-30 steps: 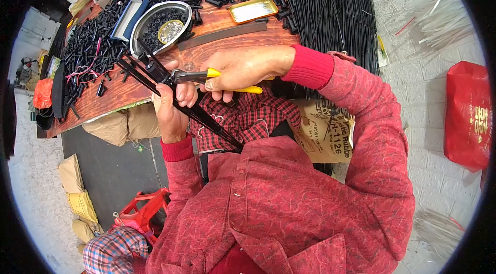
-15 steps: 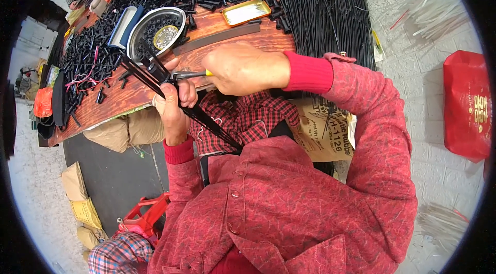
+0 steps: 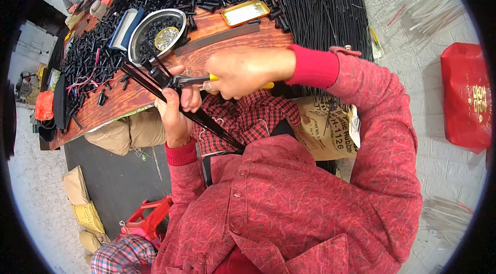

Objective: Stripping and bundling electrical wires at a production table.

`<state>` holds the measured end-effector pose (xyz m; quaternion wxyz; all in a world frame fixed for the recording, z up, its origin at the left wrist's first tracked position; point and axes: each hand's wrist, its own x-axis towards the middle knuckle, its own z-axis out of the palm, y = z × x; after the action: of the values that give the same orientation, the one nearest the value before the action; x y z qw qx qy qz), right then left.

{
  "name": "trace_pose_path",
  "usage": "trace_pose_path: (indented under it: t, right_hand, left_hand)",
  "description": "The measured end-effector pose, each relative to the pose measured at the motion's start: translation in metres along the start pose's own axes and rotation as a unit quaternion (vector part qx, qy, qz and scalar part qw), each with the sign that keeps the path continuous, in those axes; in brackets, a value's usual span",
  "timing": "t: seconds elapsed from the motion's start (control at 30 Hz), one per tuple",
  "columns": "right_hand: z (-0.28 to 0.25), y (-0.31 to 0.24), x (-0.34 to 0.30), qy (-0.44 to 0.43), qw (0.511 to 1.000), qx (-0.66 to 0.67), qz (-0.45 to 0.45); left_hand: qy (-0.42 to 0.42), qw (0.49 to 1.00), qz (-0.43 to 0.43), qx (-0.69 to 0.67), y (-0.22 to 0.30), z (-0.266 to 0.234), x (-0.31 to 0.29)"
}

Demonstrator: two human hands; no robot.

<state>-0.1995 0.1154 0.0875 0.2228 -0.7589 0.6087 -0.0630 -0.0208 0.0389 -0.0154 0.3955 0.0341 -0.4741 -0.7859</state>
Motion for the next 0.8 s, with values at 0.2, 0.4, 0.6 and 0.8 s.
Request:
trace_pose_path:
  t: [0.2,0.4,0.6,0.8]
  right_hand:
    - [-0.013,0.003,0.006,-0.207,0.893,0.384,0.109]
    - [-0.021,0.002,0.009,-0.255,0.869,0.407,0.12]
    - [-0.024,0.0,0.012,-0.255,0.876,0.38,0.152]
    - [-0.029,-0.008,0.012,-0.218,0.909,0.308,0.176]
  left_hand:
    - [-0.005,1.0,-0.007,-0.03,0.001,-0.001,0.001]
    - [0.002,1.0,-0.004,-0.023,0.001,-0.003,-0.003]
    - [0.009,1.0,0.001,0.009,-0.002,-0.002,-0.003]
    - [0.0,0.999,0.007,0.049,-0.005,-0.002,0.004]
